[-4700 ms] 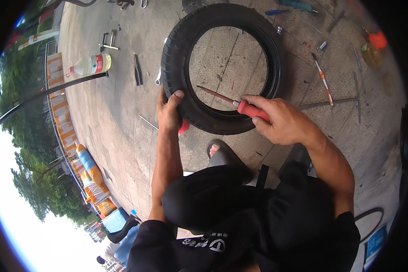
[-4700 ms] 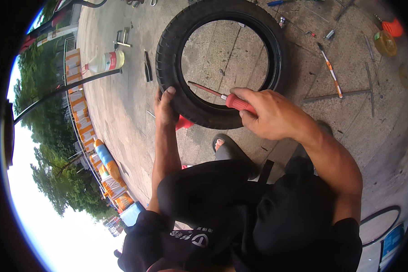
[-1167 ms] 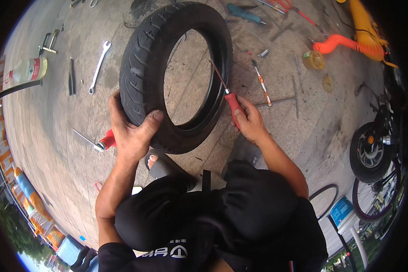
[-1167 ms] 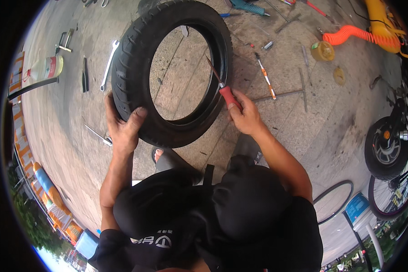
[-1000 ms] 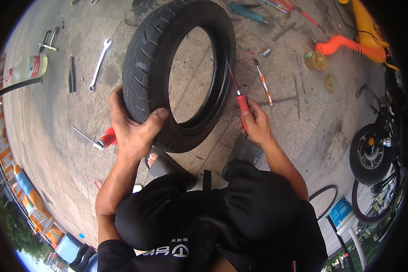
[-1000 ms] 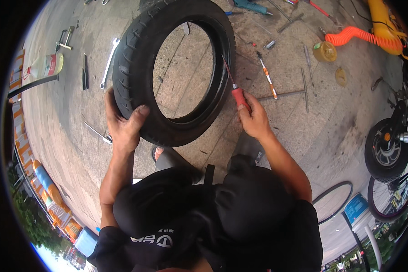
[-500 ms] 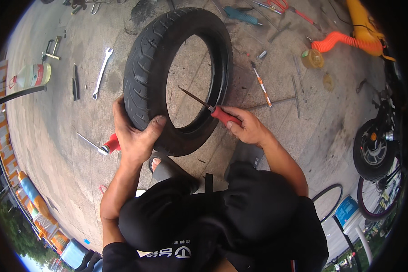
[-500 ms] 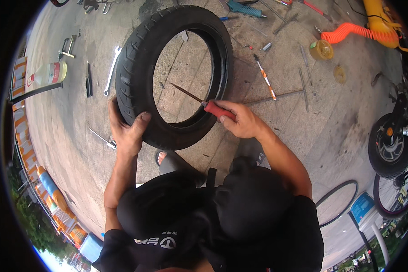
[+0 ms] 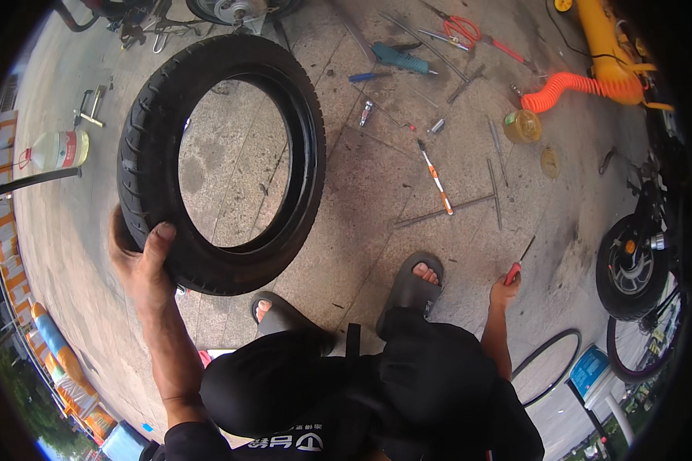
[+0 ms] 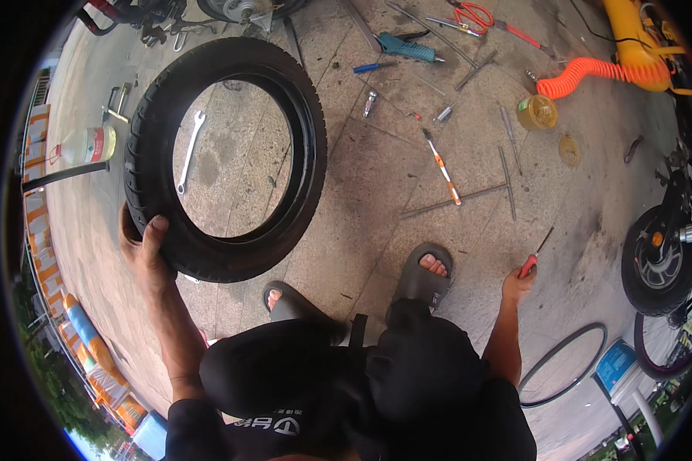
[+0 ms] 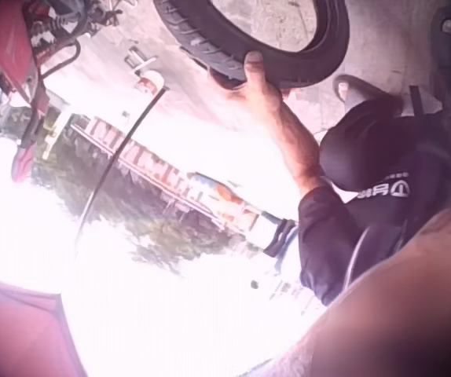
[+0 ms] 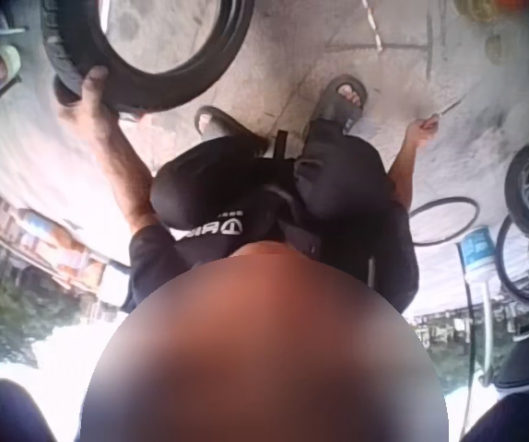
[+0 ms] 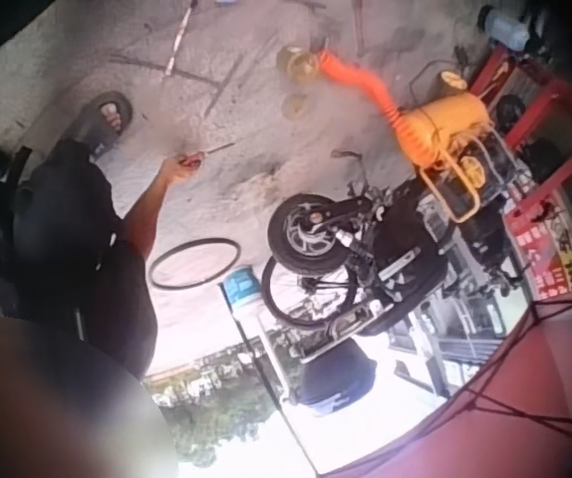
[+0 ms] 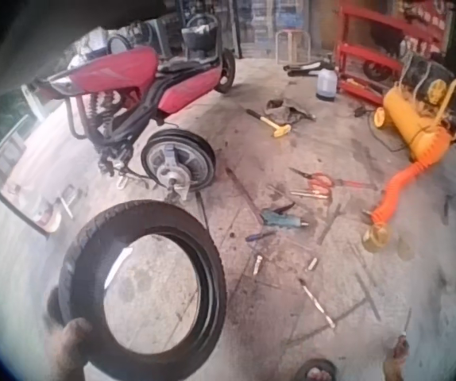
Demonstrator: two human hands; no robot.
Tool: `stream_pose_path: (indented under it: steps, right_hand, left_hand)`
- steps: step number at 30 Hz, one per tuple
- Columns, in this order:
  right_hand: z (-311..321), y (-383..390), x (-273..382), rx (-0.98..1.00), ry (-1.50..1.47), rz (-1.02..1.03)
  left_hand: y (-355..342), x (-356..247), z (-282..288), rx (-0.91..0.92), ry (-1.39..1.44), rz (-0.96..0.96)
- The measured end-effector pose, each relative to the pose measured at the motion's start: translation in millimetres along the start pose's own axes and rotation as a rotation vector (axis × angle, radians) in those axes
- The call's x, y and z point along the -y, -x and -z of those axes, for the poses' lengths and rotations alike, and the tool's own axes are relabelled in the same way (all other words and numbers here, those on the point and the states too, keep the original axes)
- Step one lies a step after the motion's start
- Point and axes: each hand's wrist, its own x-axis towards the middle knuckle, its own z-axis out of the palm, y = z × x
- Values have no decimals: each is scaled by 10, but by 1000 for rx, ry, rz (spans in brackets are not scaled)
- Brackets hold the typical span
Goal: The person removes the inner tube from a motorcycle tire using a tire lever, applies sealant to the tire interior with a brush, and then reassembles the tire onto the wheel rim, securing it with a wrench.
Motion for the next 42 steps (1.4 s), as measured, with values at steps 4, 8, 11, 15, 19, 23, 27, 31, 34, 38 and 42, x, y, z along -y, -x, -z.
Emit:
stream_pose_path:
  steps: [4, 8, 11, 15, 19, 23, 27, 31, 34, 38, 42]
  right_hand:
    - [65, -152, -105, 14, 165, 121]
    - [441, 40, 575, 145, 228, 493]
    - [1053, 273, 1185, 571, 22, 347]
    - [1862, 353, 1883, 823, 25, 301]
    - [2636, 94, 2491, 946, 104, 298]
    - [3119, -340, 3191, 973, 120, 432]
    - [3194, -775, 4145, 968, 250, 438]
    - [2995, -902, 5317, 1005, 223, 587]
    - [2723, -827, 6182, 1090, 197, 664]
    - [2139, -572, 7175, 1148, 147, 842]
    - [1588, -404, 8032, 1139, 183, 1012]
  left_hand:
    - [-336, -291, 200, -37, -198, -43]
    - [-737, -388, 226, -44, -253, -17]
    - [-1111, -267, 46, -99, -469, 181]
    - [-1388, -189, -236, -113, -746, 190]
    - [-1231, -199, -428, -116, -788, 156]
    - [-1186, -227, -397, -144, -758, 201]
    - [-1267, -246, -502, -115, -743, 197]
    - [-1421, -284, -498, -125, -704, 266]
    - [-1626, -285, -407, -98, -681, 307]
    - [-1825, -312, -358, -59, -683, 348]
    - [-1911, -364, -380, -37, -689, 415]
